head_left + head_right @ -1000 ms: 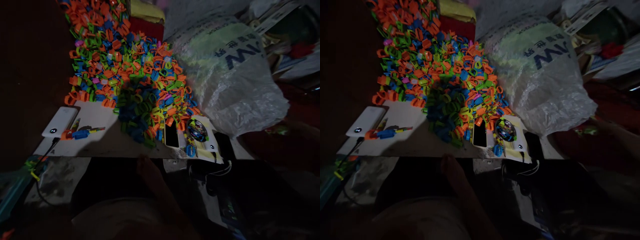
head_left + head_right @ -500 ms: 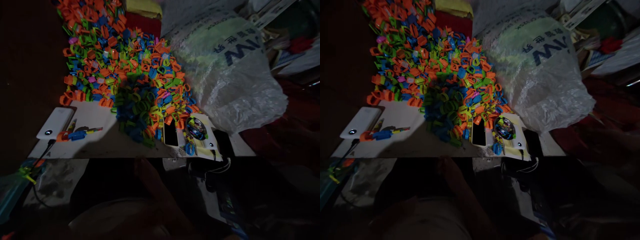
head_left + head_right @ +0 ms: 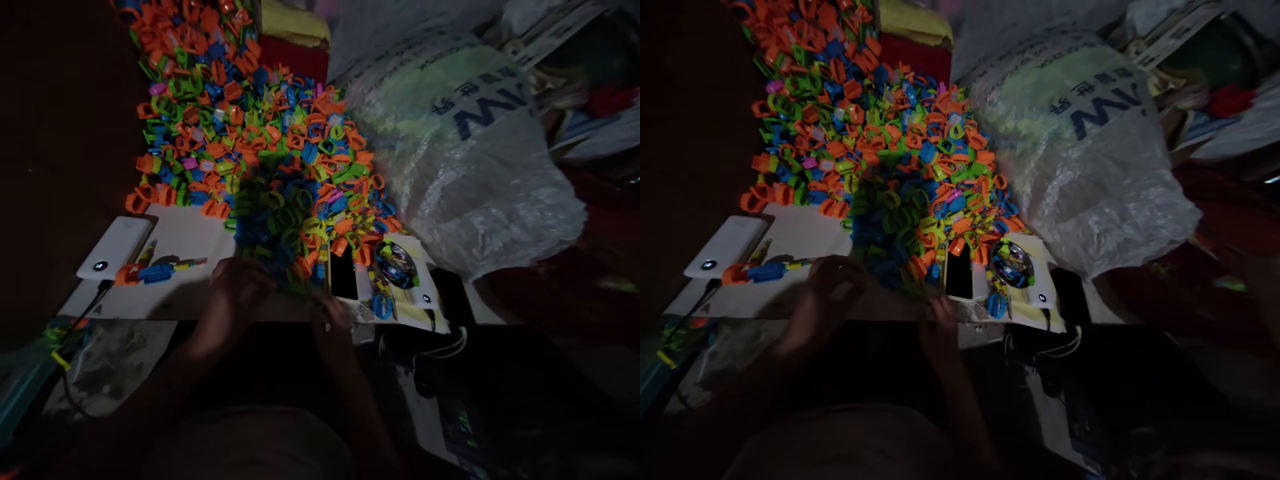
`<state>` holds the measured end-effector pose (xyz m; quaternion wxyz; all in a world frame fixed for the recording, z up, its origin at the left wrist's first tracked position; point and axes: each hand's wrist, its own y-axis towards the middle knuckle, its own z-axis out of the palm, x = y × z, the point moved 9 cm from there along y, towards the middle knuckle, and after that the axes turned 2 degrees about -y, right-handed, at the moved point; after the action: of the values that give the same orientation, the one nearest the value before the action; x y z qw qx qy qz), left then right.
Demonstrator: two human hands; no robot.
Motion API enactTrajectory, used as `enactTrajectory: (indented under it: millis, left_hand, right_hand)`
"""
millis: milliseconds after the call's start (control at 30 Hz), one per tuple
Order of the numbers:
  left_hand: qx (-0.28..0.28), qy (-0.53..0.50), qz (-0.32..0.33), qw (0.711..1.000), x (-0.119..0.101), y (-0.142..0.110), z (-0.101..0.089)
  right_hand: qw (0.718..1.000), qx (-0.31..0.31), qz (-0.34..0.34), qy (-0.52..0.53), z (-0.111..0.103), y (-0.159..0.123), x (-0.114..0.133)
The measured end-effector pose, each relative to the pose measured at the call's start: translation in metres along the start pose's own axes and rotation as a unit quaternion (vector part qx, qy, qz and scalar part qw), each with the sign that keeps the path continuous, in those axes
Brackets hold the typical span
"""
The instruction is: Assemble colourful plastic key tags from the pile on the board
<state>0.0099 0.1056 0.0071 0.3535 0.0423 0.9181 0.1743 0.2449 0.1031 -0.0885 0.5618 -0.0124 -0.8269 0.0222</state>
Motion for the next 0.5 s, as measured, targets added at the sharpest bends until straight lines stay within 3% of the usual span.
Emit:
enactTrajectory:
  millis: [33,100,167,333,500]
  left_hand:
    - [0.008,0.005,0.000,1.000,0.006,0.005,0.010]
    - [0.026,0.036,-0.022,0.999,0.022,0.012,0.033]
    - [0.030,0.068,-0.050,0.996,0.037,0.014,0.052]
    - [-0.002,0.068,-0.036,0.997,0.046,0.013,0.070]
    - [0.019,0.026,-0.042,0.999,0.067,0.017,0.072]
  right_hand:
    - [0.988,-0.040,-0.042,-0.146,-0.013,0.008,0.009]
    - [0.915,-0.086,-0.092,-0.382,-0.023,0.019,0.020]
    - [0.861,-0.088,-0.118,-0.487,-0.019,0.024,0.019]
    - [0.825,-0.083,-0.200,-0.523,-0.001,0.011,0.019]
    - [0.827,-0.068,-0.228,-0.509,0.003,0.003,0.018]
